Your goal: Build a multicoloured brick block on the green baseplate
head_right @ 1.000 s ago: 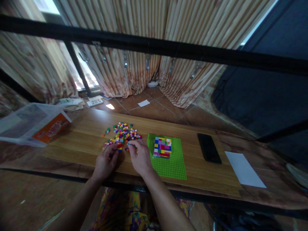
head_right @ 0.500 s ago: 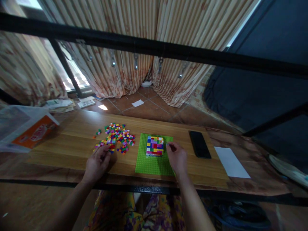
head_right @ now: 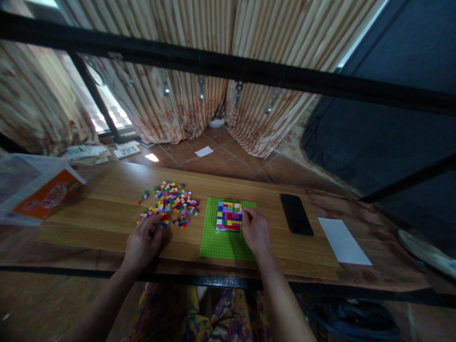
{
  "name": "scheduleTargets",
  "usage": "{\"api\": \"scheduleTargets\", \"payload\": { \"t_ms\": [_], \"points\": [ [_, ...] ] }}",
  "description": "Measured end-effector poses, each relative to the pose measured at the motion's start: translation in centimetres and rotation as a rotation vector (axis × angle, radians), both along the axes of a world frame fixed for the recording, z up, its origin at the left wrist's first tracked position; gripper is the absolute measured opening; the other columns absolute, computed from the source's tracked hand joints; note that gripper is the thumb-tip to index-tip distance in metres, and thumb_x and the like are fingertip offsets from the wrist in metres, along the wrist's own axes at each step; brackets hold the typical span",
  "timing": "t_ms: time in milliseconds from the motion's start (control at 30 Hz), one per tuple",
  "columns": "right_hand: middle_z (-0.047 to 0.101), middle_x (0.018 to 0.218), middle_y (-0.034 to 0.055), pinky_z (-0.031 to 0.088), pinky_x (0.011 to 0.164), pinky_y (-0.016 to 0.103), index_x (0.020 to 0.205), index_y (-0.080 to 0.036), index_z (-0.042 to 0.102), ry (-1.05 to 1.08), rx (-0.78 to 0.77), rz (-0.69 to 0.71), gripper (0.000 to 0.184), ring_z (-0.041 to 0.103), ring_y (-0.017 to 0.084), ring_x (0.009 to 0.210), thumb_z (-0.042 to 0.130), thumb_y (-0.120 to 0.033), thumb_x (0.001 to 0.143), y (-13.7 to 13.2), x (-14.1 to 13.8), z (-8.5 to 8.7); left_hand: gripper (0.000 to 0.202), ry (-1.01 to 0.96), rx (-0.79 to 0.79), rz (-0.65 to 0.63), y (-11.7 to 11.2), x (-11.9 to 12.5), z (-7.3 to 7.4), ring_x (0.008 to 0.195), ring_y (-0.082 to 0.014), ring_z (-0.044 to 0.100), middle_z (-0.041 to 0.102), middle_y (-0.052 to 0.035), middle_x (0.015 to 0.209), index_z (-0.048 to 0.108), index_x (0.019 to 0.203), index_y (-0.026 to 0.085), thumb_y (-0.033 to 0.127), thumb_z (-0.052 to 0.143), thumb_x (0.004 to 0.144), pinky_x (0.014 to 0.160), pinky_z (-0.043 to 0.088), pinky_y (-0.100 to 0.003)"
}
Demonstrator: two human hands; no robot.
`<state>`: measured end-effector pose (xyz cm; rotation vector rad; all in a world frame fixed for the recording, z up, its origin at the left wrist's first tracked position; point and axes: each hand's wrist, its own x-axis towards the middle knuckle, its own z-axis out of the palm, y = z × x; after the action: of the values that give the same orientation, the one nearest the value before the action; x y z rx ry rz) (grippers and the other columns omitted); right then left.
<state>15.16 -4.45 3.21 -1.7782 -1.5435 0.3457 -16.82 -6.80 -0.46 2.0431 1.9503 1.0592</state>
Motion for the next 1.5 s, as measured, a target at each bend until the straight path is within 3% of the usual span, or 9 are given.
{"api": "scheduleTargets", "payload": {
  "t_ms": [233, 433, 767, 1067, 1300, 1500],
  "points": [
    [0.071, 0.090, 0.0100, 0.048, 0.077, 0.036, 0.087, -0.018, 0.073, 0.164, 0.017, 0.013, 0.032, 0.064, 0.023, 0.082, 0.053, -0.042, 0.082, 0.1, 0.4, -0.8, 0.024, 0.017, 0.004, -0.002, 0.0, 0.0, -0.2, 0.092, -0.0219, 0.064, 0.066, -0.0087, 0.101, 0.060, 0.106, 0.019, 0.026, 0.046, 0.087, 0.079, 0.053, -0.032],
    [0.073, 0.086, 0.0065, 0.049, 0.080, 0.036, 0.082, -0.019, 0.072, 0.525, 0.000, -0.042, 0.029, 0.064, 0.021, 0.083, 0.066, -0.046, 0.072, 0.3, 0.3, -2.5, 0.025, 0.027, 0.004, 0.006, -0.1, 0.1, -0.2, 0.096, -0.0228, 0.064, 0.066, -0.0090, 0.104, 0.060, 0.107, 0.019, 0.027, 0.045, 0.088, 0.080, 0.052, -0.033],
    [0.073, 0.082, 0.0045, 0.050, 0.062, 0.031, 0.087, -0.019, 0.073, 0.824, -0.075, -0.104, 0.042, 0.062, 0.017, 0.067, 0.079, -0.046, 0.056, 0.7, 0.4, -3.4, 0.025, 0.031, 0.019, 0.007, 0.0, 0.1, -0.4, 0.095, -0.0223, 0.064, 0.066, -0.0088, 0.103, 0.060, 0.107, 0.019, 0.026, 0.046, 0.088, 0.082, 0.053, -0.033],
    [0.075, 0.086, 0.0052, 0.052, 0.070, 0.035, 0.084, -0.022, 0.076, 0.859, -0.252, 0.085, 0.042, 0.066, 0.020, 0.074, 0.083, -0.046, 0.051, 1.0, 1.0, -2.6, 0.025, 0.041, 0.025, 0.008, 0.0, 0.1, -0.5, 0.094, -0.0226, 0.064, 0.066, -0.0089, 0.104, 0.059, 0.108, 0.020, 0.028, 0.046, 0.088, 0.080, 0.053, -0.034],
    [0.074, 0.079, 0.0045, 0.052, 0.064, 0.032, 0.083, -0.020, 0.075, 0.835, -0.295, 0.073, 0.044, 0.065, 0.018, 0.068, 0.082, -0.053, 0.054, 1.0, 1.0, -2.2, 0.026, 0.038, 0.020, 0.003, 0.0, 0.1, -0.4, 0.093, -0.0223, 0.064, 0.066, -0.0088, 0.102, 0.060, 0.108, 0.019, 0.027, 0.045, 0.088, 0.081, 0.053, -0.034],
    [0.071, 0.069, 0.0027, 0.047, 0.058, 0.029, 0.076, -0.019, 0.074, 0.724, -0.286, 0.060, 0.042, 0.061, 0.016, 0.060, 0.083, -0.051, 0.051, 1.4, 0.6, -0.9, 0.025, 0.049, 0.029, 0.008, 0.0, 0.1, -0.5, 0.092, -0.0217, 0.064, 0.066, -0.0083, 0.102, 0.059, 0.108, 0.020, 0.026, 0.046, 0.088, 0.080, 0.052, -0.032]
  ]
}}
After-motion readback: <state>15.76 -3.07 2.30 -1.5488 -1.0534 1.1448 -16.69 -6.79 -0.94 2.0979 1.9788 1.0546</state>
